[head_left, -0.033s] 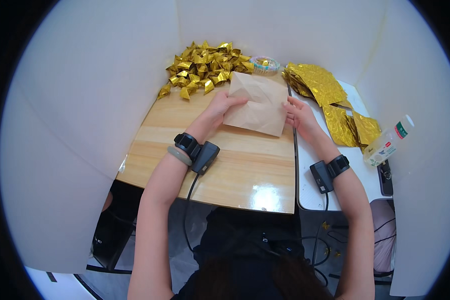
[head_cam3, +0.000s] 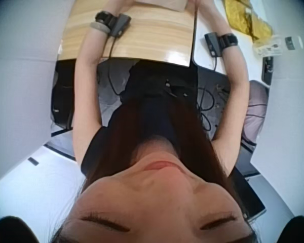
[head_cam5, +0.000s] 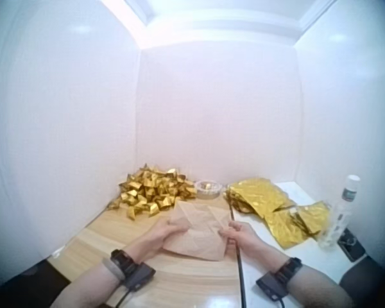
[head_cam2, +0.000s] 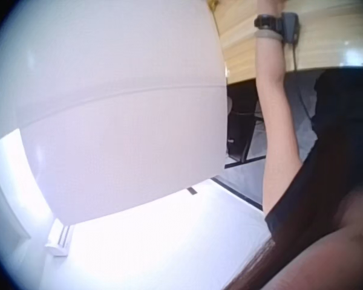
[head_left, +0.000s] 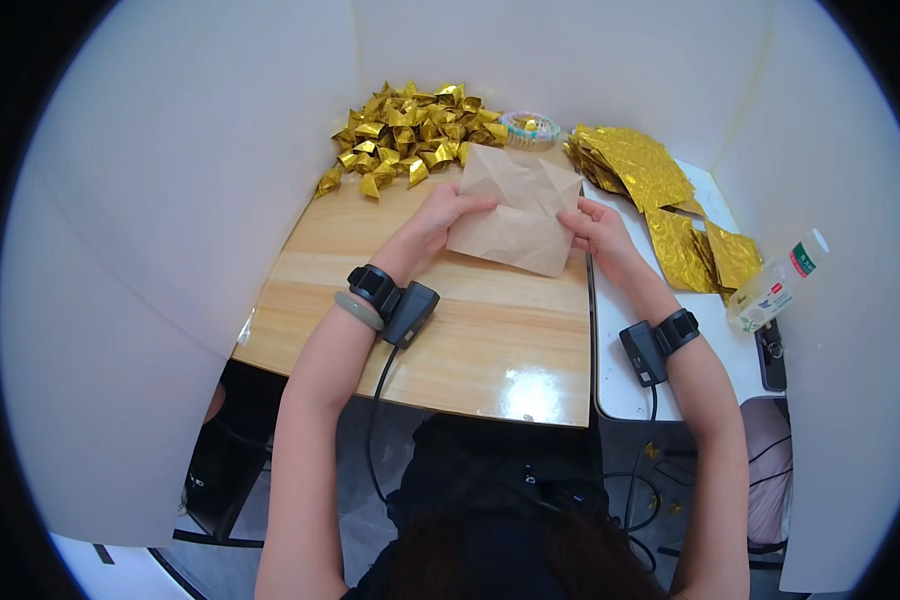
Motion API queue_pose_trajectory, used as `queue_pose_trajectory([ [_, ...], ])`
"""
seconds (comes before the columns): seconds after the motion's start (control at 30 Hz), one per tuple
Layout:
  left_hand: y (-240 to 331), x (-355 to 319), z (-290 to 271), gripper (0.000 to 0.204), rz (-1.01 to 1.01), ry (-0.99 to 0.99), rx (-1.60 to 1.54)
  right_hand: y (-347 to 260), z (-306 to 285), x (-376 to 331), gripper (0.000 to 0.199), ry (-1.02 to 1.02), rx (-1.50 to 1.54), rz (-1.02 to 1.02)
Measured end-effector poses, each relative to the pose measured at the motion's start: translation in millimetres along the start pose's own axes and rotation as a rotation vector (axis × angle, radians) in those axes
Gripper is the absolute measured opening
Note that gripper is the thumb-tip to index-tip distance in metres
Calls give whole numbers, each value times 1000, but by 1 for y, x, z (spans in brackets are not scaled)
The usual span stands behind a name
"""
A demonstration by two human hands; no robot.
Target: Folding square sheets of gold foil joss paper into traditional ingot shapes.
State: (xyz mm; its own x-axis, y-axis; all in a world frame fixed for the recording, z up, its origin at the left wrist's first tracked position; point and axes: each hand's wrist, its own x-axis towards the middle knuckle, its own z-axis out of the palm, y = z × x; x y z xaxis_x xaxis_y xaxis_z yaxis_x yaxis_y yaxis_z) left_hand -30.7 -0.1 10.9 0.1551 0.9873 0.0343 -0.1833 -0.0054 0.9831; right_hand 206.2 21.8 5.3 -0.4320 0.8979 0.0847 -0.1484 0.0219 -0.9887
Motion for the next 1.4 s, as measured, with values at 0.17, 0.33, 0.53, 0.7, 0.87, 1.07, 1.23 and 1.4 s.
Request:
queue_pose_trajectory([
  [0.17,-2,1,-12,29,-3,-124,132,3,-6,3,23,-62,-264,-66],
  [0.33,3,3,-34,26,-55,-399,271,11,-25,6,19,-145,-322,-135],
  [0.53,4,-1,-46,24,-152,-310,101,8,-18,1,19,-177,-547,-229],
  [0.7,7,3,-25,25,-144,-206,266,5,-19,1,19,-214,-590,-225],
  [0.87,-6,11,-19,27,80,-312,400,0,-3,-2,23,-220,-188,-36],
  [1.07,-5,13,-14,26,139,-285,545,5,-4,-1,31,-133,-222,24],
  [1.23,-1,9,-6,26,175,-179,658,-11,2,-5,32,-85,-49,120],
  [1.4,1,5,0,20,266,-193,758,11,1,1,20,-4,-459,-131],
])
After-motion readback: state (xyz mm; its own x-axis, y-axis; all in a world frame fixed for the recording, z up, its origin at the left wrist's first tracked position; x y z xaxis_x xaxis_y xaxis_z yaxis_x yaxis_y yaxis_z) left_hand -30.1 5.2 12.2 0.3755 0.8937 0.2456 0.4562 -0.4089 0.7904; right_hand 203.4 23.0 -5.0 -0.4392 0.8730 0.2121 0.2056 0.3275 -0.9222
